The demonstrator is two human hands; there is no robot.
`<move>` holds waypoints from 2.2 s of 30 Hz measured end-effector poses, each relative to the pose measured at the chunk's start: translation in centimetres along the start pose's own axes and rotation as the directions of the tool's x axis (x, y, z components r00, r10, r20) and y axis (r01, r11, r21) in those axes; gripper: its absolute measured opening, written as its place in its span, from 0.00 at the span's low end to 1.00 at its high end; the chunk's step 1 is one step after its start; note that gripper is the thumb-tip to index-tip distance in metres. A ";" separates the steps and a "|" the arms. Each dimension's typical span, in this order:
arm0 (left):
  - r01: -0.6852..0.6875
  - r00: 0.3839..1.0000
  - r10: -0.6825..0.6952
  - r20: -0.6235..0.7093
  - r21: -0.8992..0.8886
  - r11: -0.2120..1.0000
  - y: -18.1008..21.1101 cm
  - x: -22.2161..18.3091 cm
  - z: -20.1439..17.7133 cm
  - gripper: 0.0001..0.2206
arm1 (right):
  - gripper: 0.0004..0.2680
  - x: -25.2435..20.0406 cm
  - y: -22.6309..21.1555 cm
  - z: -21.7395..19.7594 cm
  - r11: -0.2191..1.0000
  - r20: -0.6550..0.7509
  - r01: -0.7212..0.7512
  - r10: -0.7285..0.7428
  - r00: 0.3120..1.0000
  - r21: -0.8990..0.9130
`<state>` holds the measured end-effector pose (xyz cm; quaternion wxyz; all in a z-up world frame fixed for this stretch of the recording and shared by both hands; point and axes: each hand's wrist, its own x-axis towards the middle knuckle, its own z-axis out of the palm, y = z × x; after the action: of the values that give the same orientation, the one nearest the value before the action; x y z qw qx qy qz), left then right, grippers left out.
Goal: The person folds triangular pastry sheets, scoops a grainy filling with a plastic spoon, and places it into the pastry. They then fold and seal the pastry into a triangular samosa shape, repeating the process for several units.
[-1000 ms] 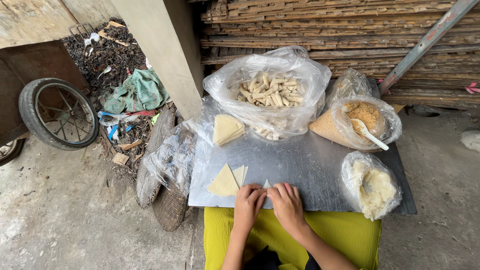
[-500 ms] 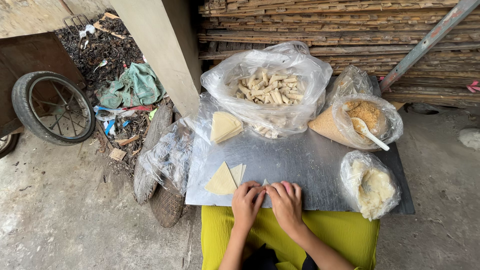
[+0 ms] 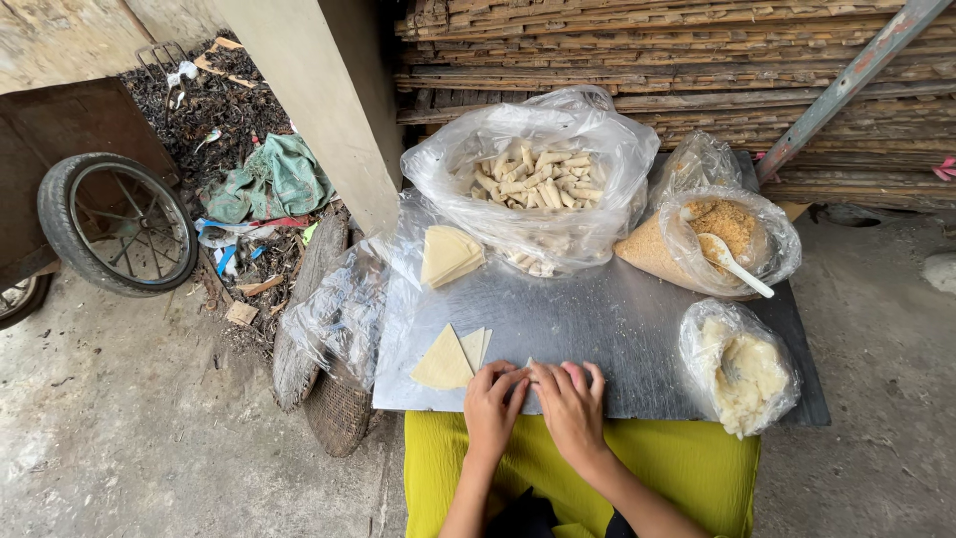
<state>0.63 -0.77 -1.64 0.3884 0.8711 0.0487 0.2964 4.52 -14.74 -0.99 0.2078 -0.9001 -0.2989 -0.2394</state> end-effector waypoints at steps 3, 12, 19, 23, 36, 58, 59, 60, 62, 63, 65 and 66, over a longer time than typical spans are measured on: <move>-0.001 1.000 0.001 0.000 0.004 1.000 -0.1 -0.3 0.2 0.09 | 0.08 -0.1 0.3 0.5 1.000 0.022 -0.013 0.013 1.000 -0.007; 0.014 1.000 -0.014 0.023 0.004 1.000 0.0 -0.1 0.0 0.11 | 0.09 -0.1 1.1 1.3 0.995 0.052 -0.058 0.053 0.997 0.085; 0.007 1.000 -0.007 0.025 0.003 1.000 0.0 -0.1 0.0 0.14 | 0.09 1.5 1.6 2.0 1.000 0.023 -0.016 0.016 1.000 -0.012; 0.002 1.000 -0.002 0.011 -0.017 1.000 -0.5 -0.4 0.3 0.13 | 0.15 1.2 1.1 1.3 0.999 0.096 0.001 0.002 0.995 -0.033; -0.038 0.997 0.047 -0.062 0.131 0.991 -1.4 -1.7 -5.2 0.12 | 0.18 8.2 5.3 2.6 0.979 -0.083 -0.033 0.050 0.995 0.200; 0.318 0.925 -0.336 0.176 0.125 0.940 -5.9 2.6 -8.1 0.05 | 0.12 6.7 2.9 -0.7 0.743 0.240 -0.260 0.138 0.961 0.616; 0.355 0.913 -0.365 0.183 0.089 0.931 -5.5 2.9 -7.6 0.05 | 0.11 6.4 2.6 -0.5 0.736 0.266 -0.259 0.111 0.958 0.626; 0.417 0.887 -0.432 0.163 0.122 0.901 -5.1 2.9 -7.1 0.06 | 0.11 6.0 2.2 -0.2 0.729 0.291 -0.261 0.088 0.953 0.633; 0.533 0.824 -0.556 0.113 0.179 0.827 -4.4 2.9 -6.2 0.06 | 0.10 5.3 1.5 0.1 0.723 0.331 -0.265 0.054 0.942 0.638; 0.515 0.838 -0.533 0.116 0.151 0.844 -4.3 2.8 -6.2 0.06 | 0.10 4.9 1.1 0.3 0.725 0.347 -0.267 0.041 0.937 0.635; 0.480 0.865 -0.488 0.115 0.090 0.872 -4.2 2.5 -6.3 0.07 | 0.10 4.5 0.8 0.5 0.734 0.366 -0.253 0.006 0.931 0.631; 0.401 0.908 -0.409 0.087 0.093 0.911 -4.3 2.3 -6.6 0.08 | 0.10 4.3 0.6 0.6 0.738 0.370 -0.238 -0.017 0.929 0.631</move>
<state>-0.47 7.20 -0.12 0.4113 0.8700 0.2189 0.1615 8.14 -13.01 0.79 0.4725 -0.8101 -0.3417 0.0610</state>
